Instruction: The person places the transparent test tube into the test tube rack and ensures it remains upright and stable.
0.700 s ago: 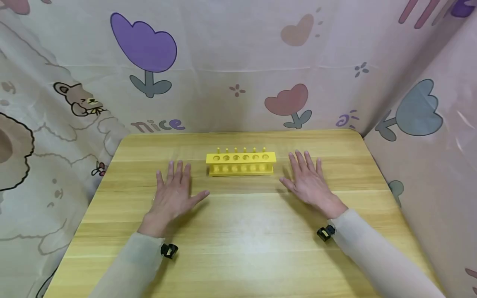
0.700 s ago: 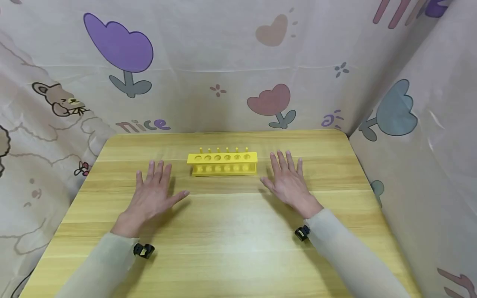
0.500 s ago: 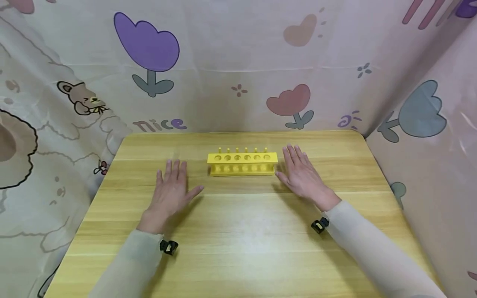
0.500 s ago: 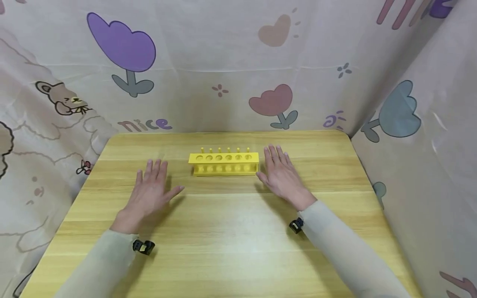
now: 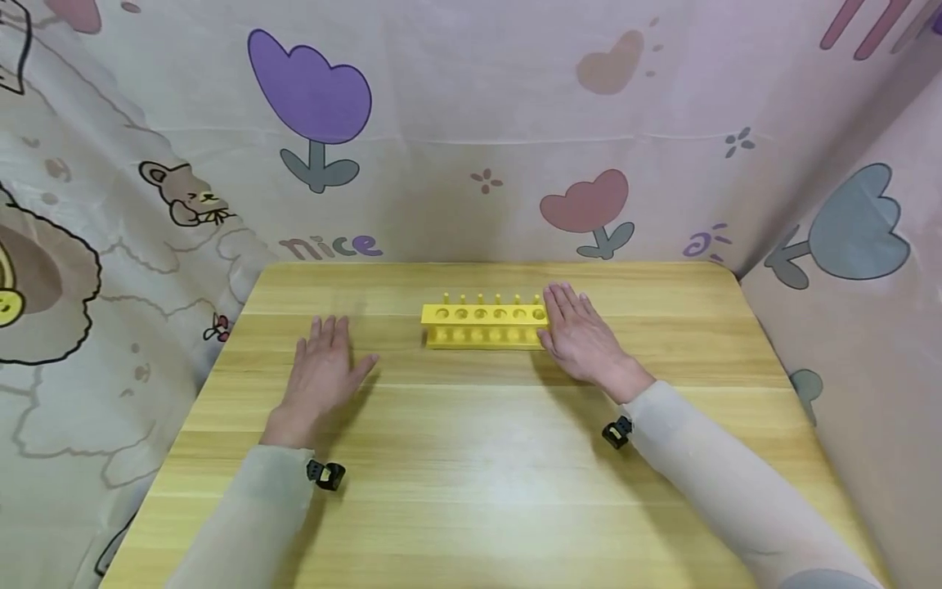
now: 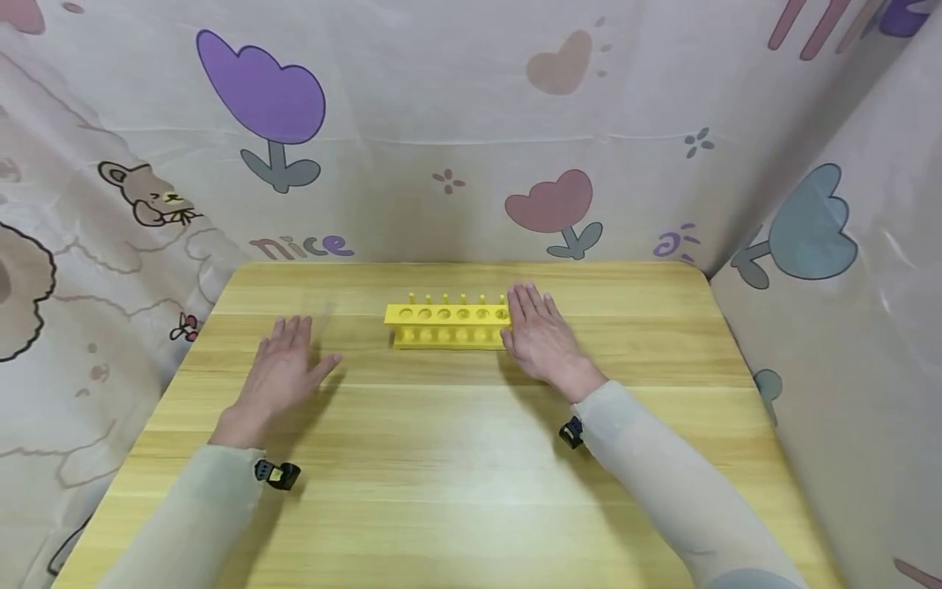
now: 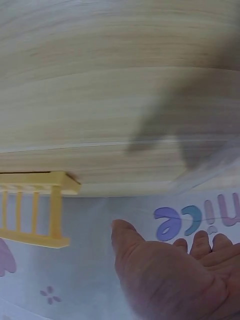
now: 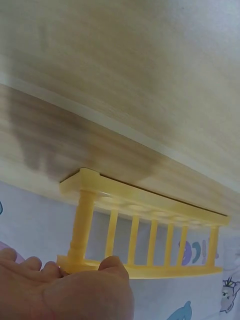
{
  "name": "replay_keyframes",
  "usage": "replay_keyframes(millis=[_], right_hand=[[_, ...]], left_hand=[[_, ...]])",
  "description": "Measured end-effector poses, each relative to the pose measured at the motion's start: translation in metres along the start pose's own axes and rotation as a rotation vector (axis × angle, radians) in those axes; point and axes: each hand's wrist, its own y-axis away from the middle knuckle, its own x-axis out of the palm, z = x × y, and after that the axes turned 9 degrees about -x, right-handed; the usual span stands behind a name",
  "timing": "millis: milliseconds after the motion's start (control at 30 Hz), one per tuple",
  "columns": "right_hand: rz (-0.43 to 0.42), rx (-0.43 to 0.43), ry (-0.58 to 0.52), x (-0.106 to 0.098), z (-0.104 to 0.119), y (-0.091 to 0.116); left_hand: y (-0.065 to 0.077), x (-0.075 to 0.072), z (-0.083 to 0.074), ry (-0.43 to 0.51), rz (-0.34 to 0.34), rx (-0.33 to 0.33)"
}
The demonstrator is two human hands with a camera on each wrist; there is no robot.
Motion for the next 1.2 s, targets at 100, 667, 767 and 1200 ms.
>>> replay_keyframes(millis=[100,667,767,1200], right_hand=[[0.009,-0.003,0.004,0.001,0.000,-0.001],[0.025,0.007,0.022,0.003,0.001,-0.002],[0.022,0.009,0.023,0.004,0.001,-0.002],[0.019,0.012,0.032,0.006,0.001,-0.002]], left_hand=[[-0.002,-0.001,0.007,0.003,0.013,-0.019],[-0.025,-0.007,0.036,-0.094,0.041,-0.026],[-0.031,-0.009,0.037,-0.108,0.060,-0.045],[-0.060,-0.024,0.027,-0.189,0.200,-0.123]])
